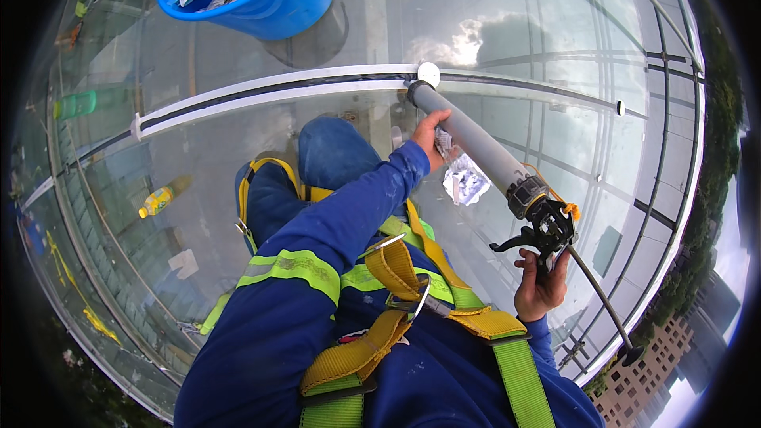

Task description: The person applies tape and sealant to a metal joint on a glass roof. They use a roll of tape to cover sections of the joint, press a circular metal component into place, and then apply sealant from a manual dispenser before tying a green plastic bag to their footwear.

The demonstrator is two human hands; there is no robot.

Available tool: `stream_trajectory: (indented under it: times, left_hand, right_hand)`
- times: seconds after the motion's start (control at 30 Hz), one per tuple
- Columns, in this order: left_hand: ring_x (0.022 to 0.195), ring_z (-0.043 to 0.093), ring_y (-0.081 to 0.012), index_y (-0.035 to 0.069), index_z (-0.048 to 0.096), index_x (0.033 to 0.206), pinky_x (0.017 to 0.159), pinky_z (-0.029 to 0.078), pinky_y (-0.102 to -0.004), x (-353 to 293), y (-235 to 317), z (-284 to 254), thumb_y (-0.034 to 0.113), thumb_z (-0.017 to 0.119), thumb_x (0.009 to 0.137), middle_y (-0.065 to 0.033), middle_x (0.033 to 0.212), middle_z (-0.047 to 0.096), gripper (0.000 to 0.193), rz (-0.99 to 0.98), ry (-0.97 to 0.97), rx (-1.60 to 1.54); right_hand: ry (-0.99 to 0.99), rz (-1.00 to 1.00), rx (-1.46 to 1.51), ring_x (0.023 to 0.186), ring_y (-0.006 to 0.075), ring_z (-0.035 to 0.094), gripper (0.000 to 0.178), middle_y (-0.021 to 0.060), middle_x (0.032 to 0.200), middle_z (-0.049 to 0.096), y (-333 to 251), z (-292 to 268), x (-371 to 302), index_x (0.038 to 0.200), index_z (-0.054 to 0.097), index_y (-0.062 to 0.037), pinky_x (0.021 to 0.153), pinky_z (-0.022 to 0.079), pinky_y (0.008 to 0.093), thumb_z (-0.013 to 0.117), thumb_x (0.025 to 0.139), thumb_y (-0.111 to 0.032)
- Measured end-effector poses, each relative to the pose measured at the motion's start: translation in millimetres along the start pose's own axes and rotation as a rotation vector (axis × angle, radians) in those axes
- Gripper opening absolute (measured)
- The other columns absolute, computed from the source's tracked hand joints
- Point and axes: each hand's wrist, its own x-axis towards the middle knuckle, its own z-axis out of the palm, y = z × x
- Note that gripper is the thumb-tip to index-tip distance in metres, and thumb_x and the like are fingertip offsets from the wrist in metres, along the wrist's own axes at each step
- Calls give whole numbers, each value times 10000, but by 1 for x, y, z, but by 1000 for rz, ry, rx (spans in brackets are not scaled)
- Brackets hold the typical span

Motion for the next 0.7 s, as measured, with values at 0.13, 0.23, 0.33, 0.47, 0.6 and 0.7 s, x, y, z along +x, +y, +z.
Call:
stream_trajectory:
  times: [0.13, 0.23, 0.33, 0.47, 0.6, 0.7]
  left_hand:
    - [842, 665, -196, 145, 626, 1045, 647, 533, -349, -7, 4, -10, 392, 718, 854, -30, 947, 683, 326, 46, 14, 2]
    - [865, 661, -194, 152, 628, 1051, 664, 529, -358, -16, 7, -16, 389, 740, 837, -25, 949, 681, 338, 104, 48, -1]
    - [872, 657, -194, 160, 631, 1052, 674, 512, -353, -36, 6, -9, 383, 762, 821, -16, 945, 678, 347, 126, 64, 8]
    - [885, 658, -201, 144, 621, 1086, 683, 512, -365, -52, 0, 10, 395, 783, 805, -21, 955, 675, 410, 151, 23, 135]
    - [908, 654, -222, 137, 590, 1151, 727, 522, -403, -57, -21, 36, 379, 785, 808, -47, 1008, 655, 462, 298, 71, 201]
    - [941, 653, -229, 93, 589, 1156, 758, 530, -403, -59, -38, 51, 337, 762, 834, -55, 1013, 644, 439, 373, 46, 287]
  right_hand:
    - [43, 49, 10, 775, 201, 707, 667, 220, 1107, 681, 4, 5, -3, 1530, 291, 17, 606, 595, 312, 563, 931, 123]
    - [88, 136, -70, 623, 73, 569, 643, 134, 1010, 724, 24, 5, -6, 1513, 342, 32, 546, 480, 222, 619, 933, 53]
    - [154, 159, -152, 627, 66, 564, 632, 134, 1018, 725, 54, -1, -17, 1508, 355, 28, 559, 481, 220, 621, 935, 43]
    - [141, 336, -409, 560, 163, 617, 317, 133, 850, 724, 90, -20, -11, 1144, 642, 37, 548, 512, 302, 749, 890, -120]
    - [-79, 328, -954, 507, 316, 558, 372, 88, 676, 629, 71, -47, -5, 679, 580, -56, 499, 461, 399, 827, 787, -312]
    - [-65, 145, -890, 846, 295, 620, 267, 96, 964, 646, 37, -28, 0, 950, 661, -97, 723, 480, 421, 800, 767, -233]
